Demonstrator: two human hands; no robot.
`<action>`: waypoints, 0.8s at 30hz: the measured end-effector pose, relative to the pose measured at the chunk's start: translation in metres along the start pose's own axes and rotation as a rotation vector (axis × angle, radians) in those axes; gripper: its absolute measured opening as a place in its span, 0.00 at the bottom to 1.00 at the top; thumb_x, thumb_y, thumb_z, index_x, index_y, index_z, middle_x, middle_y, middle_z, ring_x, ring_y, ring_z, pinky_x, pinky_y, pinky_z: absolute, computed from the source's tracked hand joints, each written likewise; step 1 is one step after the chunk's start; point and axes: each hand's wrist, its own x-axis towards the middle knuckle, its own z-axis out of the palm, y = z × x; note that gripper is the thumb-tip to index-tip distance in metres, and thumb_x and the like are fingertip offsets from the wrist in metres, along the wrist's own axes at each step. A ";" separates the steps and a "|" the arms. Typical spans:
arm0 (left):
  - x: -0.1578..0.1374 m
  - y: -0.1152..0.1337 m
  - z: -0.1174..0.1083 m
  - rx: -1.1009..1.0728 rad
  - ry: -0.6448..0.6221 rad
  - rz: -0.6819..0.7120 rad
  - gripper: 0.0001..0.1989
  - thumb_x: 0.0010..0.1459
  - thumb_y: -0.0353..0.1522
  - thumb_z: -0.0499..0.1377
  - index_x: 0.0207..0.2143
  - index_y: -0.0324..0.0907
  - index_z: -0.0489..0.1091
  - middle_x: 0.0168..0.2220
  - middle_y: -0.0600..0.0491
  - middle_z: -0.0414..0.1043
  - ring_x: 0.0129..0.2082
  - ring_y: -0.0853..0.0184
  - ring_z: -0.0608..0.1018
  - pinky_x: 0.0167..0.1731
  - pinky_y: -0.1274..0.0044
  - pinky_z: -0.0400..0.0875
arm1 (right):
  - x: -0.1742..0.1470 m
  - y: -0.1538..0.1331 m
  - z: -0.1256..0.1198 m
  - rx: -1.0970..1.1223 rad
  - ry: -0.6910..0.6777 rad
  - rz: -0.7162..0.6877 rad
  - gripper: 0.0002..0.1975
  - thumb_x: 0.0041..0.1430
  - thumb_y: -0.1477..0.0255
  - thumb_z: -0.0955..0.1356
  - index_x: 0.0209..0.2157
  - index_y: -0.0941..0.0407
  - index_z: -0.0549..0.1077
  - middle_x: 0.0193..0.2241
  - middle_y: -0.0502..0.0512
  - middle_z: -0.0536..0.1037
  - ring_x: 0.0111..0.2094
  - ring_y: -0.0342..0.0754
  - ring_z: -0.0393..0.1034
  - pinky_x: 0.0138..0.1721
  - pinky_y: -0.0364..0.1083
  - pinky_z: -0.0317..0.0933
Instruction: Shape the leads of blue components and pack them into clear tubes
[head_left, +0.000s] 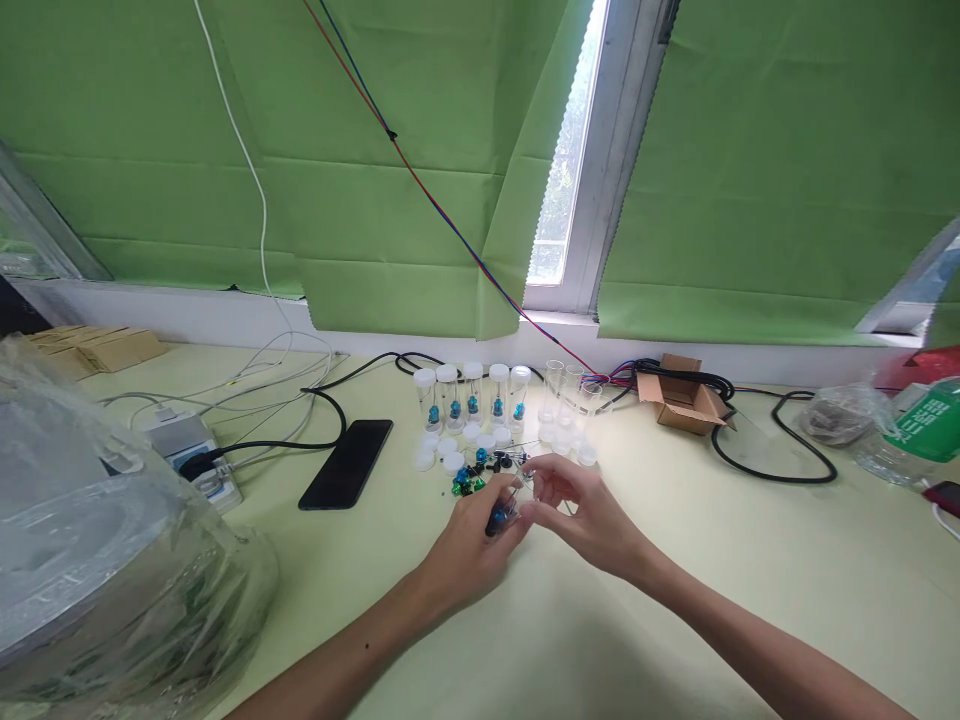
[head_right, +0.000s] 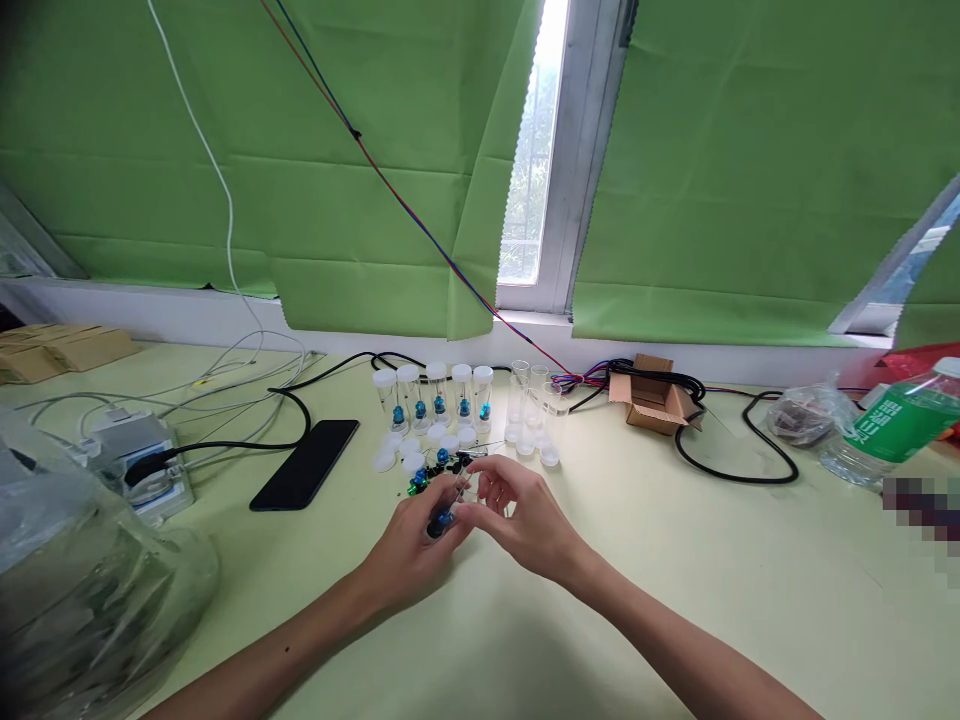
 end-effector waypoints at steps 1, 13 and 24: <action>0.000 0.002 0.000 -0.016 -0.017 0.008 0.09 0.64 0.39 0.51 0.42 0.44 0.62 0.30 0.57 0.67 0.28 0.70 0.66 0.29 0.78 0.61 | -0.001 -0.001 0.001 0.007 -0.005 -0.003 0.13 0.58 0.66 0.71 0.45 0.54 0.71 0.29 0.49 0.69 0.29 0.43 0.65 0.31 0.44 0.65; -0.002 0.005 -0.003 0.007 -0.030 0.049 0.16 0.62 0.36 0.55 0.52 0.46 0.61 0.46 0.49 0.70 0.44 0.62 0.72 0.45 0.69 0.67 | 0.000 -0.013 -0.009 0.002 0.140 -0.032 0.13 0.56 0.65 0.72 0.41 0.55 0.73 0.29 0.49 0.67 0.29 0.44 0.62 0.31 0.45 0.65; 0.000 0.000 -0.004 0.013 0.020 0.059 0.11 0.65 0.37 0.52 0.46 0.44 0.65 0.42 0.49 0.71 0.40 0.64 0.73 0.42 0.71 0.68 | 0.001 0.002 -0.004 -0.030 0.117 0.015 0.14 0.58 0.63 0.70 0.42 0.55 0.71 0.26 0.47 0.64 0.26 0.43 0.61 0.28 0.44 0.63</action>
